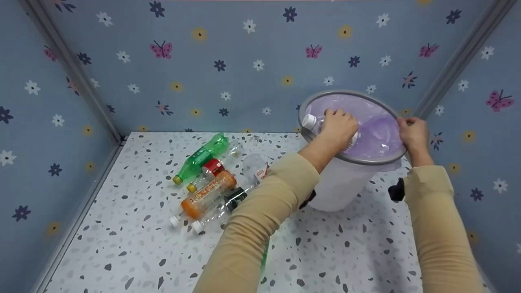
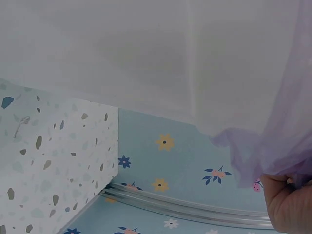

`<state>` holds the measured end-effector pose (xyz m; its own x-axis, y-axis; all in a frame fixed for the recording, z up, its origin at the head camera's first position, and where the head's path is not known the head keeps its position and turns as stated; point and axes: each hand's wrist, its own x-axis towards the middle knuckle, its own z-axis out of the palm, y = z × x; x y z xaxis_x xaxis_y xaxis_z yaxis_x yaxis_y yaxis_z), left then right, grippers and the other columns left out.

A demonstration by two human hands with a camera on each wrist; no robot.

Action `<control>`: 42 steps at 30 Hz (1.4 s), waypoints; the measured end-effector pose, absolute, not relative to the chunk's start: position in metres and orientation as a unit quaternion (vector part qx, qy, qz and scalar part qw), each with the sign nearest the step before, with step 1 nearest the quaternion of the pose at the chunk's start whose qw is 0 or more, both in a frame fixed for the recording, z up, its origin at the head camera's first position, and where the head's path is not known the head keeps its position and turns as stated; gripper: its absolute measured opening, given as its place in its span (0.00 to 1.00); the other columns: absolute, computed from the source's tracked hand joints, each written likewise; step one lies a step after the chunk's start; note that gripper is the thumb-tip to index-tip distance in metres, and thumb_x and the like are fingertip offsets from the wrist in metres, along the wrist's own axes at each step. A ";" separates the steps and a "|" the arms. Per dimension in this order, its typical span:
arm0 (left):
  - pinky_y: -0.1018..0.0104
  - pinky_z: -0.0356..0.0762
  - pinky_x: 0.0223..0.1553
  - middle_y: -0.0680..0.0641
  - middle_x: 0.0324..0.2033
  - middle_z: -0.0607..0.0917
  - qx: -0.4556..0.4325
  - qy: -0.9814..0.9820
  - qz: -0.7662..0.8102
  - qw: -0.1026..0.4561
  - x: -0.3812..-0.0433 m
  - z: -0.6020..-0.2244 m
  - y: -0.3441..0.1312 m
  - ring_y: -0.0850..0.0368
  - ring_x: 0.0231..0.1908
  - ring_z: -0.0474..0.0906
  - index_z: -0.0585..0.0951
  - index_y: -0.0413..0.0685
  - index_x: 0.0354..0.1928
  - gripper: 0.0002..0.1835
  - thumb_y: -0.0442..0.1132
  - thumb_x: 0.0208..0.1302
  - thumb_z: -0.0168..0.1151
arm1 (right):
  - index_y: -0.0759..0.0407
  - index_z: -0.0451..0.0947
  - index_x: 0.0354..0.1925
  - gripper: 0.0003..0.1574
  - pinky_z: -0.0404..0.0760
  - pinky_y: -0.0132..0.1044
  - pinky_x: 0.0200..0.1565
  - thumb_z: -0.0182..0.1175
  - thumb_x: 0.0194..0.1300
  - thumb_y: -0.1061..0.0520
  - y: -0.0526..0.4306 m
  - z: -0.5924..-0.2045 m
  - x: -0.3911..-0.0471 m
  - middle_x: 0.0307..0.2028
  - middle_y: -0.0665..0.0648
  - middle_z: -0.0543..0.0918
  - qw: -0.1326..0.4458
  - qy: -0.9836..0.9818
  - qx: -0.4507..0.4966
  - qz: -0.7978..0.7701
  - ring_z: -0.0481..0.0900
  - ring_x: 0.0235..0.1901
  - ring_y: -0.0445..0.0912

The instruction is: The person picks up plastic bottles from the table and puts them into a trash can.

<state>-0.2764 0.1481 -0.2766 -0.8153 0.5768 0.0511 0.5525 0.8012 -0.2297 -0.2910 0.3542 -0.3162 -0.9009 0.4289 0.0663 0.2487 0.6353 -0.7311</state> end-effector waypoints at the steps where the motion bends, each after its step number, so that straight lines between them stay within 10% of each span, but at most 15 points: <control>1: 0.56 0.60 0.51 0.52 0.52 0.71 -0.301 -0.947 0.101 0.051 -0.277 -0.277 0.148 0.54 0.53 0.63 0.68 0.53 0.58 0.20 0.42 0.62 0.50 | 0.71 0.62 0.58 0.33 0.71 0.34 0.37 0.37 0.67 0.47 0.354 -0.316 -0.291 0.49 0.68 0.68 0.117 -0.897 -0.189 0.381 0.67 0.35 0.44; 14: 0.59 0.67 0.49 0.51 0.48 0.74 -0.330 -0.941 0.030 0.065 -0.275 -0.269 0.131 0.55 0.51 0.68 0.73 0.51 0.52 0.23 0.53 0.57 0.57 | 0.70 0.61 0.59 0.33 0.71 0.35 0.39 0.36 0.67 0.46 0.353 -0.316 -0.291 0.51 0.68 0.67 0.112 -0.892 -0.192 0.394 0.67 0.39 0.47; 29: 0.67 0.74 0.38 0.50 0.36 0.80 -0.255 -0.920 -0.190 0.228 -0.249 -0.281 0.083 0.57 0.38 0.76 0.77 0.44 0.43 0.16 0.48 0.58 0.57 | 0.72 0.63 0.57 0.33 0.69 0.35 0.40 0.37 0.67 0.47 0.355 -0.316 -0.291 0.49 0.68 0.69 0.122 -0.892 -0.191 0.391 0.67 0.39 0.47; 42: 0.63 0.76 0.32 0.47 0.43 0.79 -0.173 -0.926 -0.282 0.180 -0.230 -0.323 0.039 0.54 0.39 0.77 0.76 0.44 0.48 0.20 0.46 0.56 0.60 | 0.69 0.62 0.59 0.33 0.71 0.34 0.41 0.37 0.67 0.46 0.355 -0.317 -0.290 0.50 0.66 0.68 0.113 -0.888 -0.195 0.401 0.67 0.39 0.45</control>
